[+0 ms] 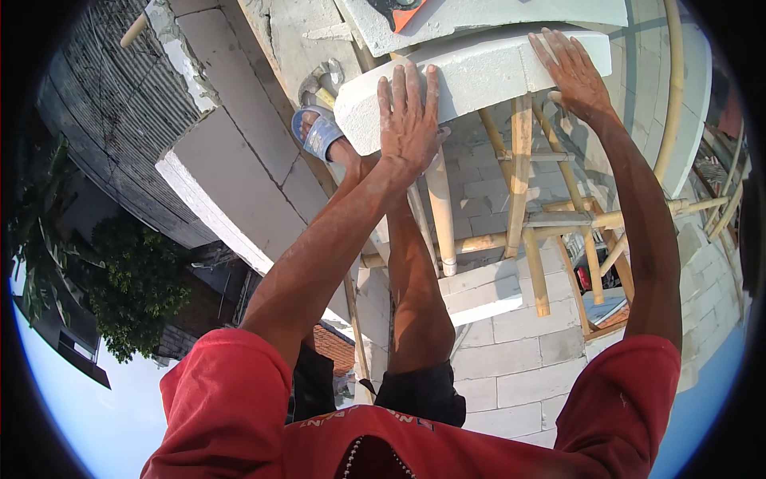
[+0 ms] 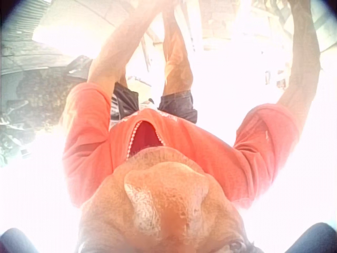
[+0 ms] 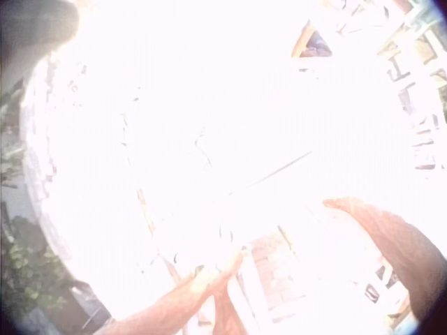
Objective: The person applies mortar to a wall using a trowel, positions a lightweight concrete block, and uses a hammer to align it.
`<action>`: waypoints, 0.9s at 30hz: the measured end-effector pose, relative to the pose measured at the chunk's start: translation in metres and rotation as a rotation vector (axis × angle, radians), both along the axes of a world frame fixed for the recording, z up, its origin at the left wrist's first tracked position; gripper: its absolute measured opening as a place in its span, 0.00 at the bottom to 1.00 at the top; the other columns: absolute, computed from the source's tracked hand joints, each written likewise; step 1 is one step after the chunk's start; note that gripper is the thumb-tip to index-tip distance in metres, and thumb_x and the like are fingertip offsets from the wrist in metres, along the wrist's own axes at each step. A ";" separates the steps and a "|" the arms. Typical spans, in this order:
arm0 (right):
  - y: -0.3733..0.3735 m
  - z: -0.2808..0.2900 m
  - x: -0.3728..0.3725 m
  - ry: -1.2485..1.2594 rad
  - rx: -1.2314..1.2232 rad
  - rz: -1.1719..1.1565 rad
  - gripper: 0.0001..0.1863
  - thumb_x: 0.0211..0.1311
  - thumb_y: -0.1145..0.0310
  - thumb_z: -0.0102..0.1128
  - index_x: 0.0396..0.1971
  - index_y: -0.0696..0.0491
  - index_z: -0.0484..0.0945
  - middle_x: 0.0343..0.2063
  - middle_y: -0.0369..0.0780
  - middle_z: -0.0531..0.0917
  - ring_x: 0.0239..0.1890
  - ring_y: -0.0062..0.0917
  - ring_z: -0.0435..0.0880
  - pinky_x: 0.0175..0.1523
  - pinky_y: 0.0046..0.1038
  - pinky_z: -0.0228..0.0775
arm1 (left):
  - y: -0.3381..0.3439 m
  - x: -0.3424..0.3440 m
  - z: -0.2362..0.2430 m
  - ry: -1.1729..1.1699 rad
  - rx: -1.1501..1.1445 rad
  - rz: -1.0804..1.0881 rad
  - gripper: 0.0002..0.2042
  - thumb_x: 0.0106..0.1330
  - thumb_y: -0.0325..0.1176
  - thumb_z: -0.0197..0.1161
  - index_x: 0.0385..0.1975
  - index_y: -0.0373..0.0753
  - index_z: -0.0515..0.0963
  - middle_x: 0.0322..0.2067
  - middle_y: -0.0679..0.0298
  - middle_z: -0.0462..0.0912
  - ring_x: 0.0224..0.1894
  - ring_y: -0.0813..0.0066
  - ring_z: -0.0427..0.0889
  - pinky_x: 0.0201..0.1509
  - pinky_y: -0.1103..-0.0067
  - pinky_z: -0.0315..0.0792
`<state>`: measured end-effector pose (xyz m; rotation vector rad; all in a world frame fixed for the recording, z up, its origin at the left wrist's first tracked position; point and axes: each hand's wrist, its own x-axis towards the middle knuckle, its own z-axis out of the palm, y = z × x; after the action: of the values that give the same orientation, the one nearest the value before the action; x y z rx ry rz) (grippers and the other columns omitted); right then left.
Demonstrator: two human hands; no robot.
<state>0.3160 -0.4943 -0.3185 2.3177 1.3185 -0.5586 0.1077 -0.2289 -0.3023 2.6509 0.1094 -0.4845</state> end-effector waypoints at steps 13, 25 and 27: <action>-0.029 -0.022 0.017 -0.106 0.118 -0.029 0.46 0.49 0.82 0.58 0.72 0.51 0.55 0.65 0.49 0.66 0.71 0.43 0.61 0.77 0.43 0.49 | -0.013 0.029 -0.010 0.127 0.157 -0.085 0.53 0.49 0.28 0.70 0.76 0.41 0.44 0.60 0.45 0.62 0.63 0.47 0.62 0.68 0.45 0.49; -0.007 0.191 -0.088 0.175 0.007 -0.265 0.49 0.43 0.72 0.68 0.70 0.57 0.58 0.61 0.51 0.68 0.68 0.47 0.63 0.72 0.47 0.51 | 0.039 -0.028 0.132 0.074 0.029 -0.218 0.45 0.55 0.31 0.66 0.75 0.41 0.51 0.53 0.49 0.67 0.62 0.51 0.65 0.70 0.51 0.52; 0.004 0.241 -0.099 0.185 -0.047 -0.291 0.51 0.41 0.70 0.71 0.70 0.54 0.57 0.62 0.50 0.67 0.69 0.46 0.62 0.71 0.49 0.50 | 0.053 -0.038 0.178 0.114 -0.012 -0.272 0.43 0.57 0.33 0.64 0.74 0.42 0.53 0.53 0.49 0.67 0.62 0.49 0.66 0.69 0.52 0.53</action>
<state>0.2168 -0.4906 -0.0778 2.4837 1.0340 -0.9056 0.0693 -0.1759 -0.1239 2.6374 -0.2217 -0.7212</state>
